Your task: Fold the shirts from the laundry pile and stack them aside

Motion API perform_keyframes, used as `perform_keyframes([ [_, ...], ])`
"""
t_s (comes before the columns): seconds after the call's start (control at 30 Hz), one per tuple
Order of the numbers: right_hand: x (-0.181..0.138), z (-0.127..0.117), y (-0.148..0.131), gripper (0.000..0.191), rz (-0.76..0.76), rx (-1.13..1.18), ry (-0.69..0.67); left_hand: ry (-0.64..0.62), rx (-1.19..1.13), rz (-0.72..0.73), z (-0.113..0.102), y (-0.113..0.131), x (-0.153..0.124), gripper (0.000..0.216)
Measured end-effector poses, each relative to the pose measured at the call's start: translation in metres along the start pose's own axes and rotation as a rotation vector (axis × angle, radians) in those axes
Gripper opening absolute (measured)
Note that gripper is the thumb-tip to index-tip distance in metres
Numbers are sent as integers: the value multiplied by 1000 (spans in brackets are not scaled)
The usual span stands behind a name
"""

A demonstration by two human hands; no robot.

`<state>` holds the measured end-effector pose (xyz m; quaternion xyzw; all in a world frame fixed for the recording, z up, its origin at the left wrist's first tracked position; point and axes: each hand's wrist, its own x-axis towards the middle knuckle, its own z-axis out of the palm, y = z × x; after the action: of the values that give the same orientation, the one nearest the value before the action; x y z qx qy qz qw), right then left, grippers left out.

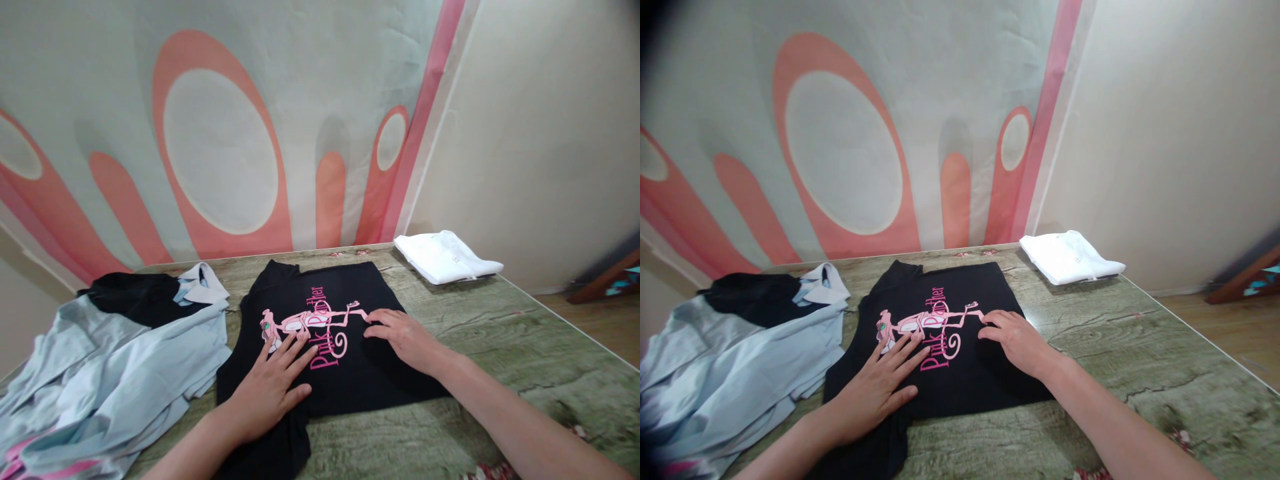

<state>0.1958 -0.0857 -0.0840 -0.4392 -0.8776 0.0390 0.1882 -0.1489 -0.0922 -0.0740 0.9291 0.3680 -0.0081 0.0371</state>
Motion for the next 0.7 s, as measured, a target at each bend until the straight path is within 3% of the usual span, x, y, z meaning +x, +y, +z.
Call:
perform_keyframes([
  [0.7, 2, 4, -3, 42, 31, -1, 15, 17, 13, 24, 1, -1, 0, 58],
])
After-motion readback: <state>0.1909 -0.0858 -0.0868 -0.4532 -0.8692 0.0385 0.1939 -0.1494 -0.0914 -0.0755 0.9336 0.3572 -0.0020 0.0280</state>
